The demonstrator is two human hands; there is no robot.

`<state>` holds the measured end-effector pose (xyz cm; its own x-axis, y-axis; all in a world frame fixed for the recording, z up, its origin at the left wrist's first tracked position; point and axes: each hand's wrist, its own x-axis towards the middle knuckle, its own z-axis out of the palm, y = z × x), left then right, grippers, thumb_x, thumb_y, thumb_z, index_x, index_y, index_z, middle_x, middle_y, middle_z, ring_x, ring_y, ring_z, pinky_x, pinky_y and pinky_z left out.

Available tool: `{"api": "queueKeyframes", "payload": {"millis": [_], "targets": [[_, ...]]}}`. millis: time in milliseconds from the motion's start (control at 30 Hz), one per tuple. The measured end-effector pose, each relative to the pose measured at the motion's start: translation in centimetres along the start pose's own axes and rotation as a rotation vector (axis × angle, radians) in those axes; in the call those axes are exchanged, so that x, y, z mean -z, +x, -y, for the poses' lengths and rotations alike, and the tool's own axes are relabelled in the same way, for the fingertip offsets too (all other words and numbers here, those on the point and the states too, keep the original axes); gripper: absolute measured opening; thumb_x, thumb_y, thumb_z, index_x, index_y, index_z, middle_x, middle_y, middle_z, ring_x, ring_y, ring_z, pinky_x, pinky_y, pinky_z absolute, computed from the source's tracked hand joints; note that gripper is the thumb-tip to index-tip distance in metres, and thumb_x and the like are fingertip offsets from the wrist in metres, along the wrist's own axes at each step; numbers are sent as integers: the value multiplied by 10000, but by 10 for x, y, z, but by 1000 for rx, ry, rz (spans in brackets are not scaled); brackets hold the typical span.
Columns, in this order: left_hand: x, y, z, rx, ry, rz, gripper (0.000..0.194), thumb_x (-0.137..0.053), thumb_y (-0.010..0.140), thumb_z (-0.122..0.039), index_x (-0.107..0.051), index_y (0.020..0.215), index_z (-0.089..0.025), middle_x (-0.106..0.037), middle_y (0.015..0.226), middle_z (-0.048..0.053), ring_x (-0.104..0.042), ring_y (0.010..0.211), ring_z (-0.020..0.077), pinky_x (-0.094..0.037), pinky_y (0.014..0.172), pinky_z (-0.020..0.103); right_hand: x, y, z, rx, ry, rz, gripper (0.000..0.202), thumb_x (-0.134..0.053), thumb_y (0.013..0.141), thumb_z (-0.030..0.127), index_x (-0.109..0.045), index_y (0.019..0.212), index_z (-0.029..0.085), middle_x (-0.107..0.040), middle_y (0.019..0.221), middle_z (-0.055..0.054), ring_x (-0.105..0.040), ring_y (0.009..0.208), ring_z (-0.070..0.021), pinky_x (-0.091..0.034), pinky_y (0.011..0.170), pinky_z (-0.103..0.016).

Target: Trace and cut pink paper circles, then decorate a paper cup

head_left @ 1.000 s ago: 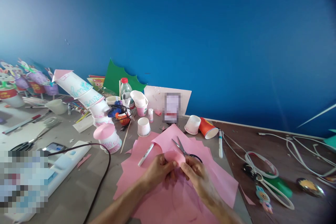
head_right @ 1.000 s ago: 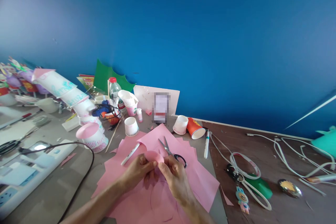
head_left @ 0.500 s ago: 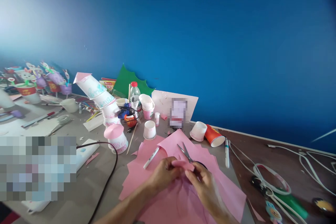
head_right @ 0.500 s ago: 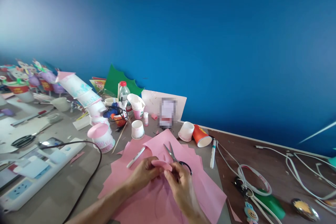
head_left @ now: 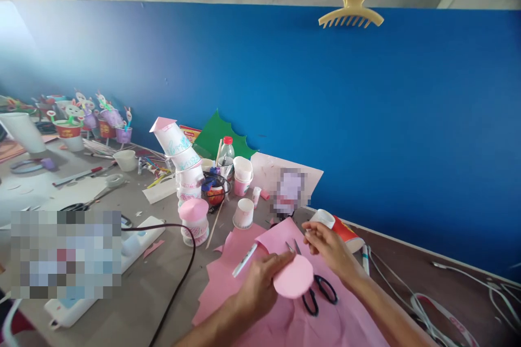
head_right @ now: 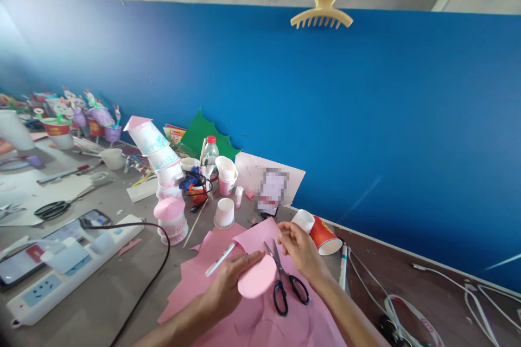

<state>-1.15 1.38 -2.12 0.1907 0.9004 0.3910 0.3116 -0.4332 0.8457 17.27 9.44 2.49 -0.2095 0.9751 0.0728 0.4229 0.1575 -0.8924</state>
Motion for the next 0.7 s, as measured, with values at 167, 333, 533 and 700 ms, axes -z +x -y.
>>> {"api": "queueKeyframes", "payload": {"millis": [167,333,533,700], "targets": [[-2,-6,9,-236,329,117,421,-467,816,-86,-653,1189,-144,-705,773,127,-657,636,211,-446,574,280,-38,71,12,-27,-135,74,169,-587,846,239,-656,966,142,-678,707,-5,-622,554,-142,-514,582,-283],[-6,-7,22,-249,376,119,485,-503,709,-52,-647,1158,-167,-719,777,110,-670,649,225,-454,567,286,-86,115,16,3,-288,98,277,-615,948,313,-613,1185,171,-641,1195,-78,-658,986,-214,-564,830,-406],[-12,-5,38,-206,377,207,437,-538,763,-145,-641,1184,-207,-731,806,112,-665,650,231,-466,575,313,-121,136,16,14,-329,120,327,-612,950,321,-585,1241,176,-615,1251,-87,-645,1039,-233,-554,865,-439],[-14,-2,46,-146,375,302,425,-569,763,-239,-665,1176,-210,-734,796,132,-658,626,273,-444,519,367,-120,139,24,46,-234,68,320,-612,950,326,-589,1233,177,-618,1242,-80,-648,1027,-228,-558,855,-433]]}}
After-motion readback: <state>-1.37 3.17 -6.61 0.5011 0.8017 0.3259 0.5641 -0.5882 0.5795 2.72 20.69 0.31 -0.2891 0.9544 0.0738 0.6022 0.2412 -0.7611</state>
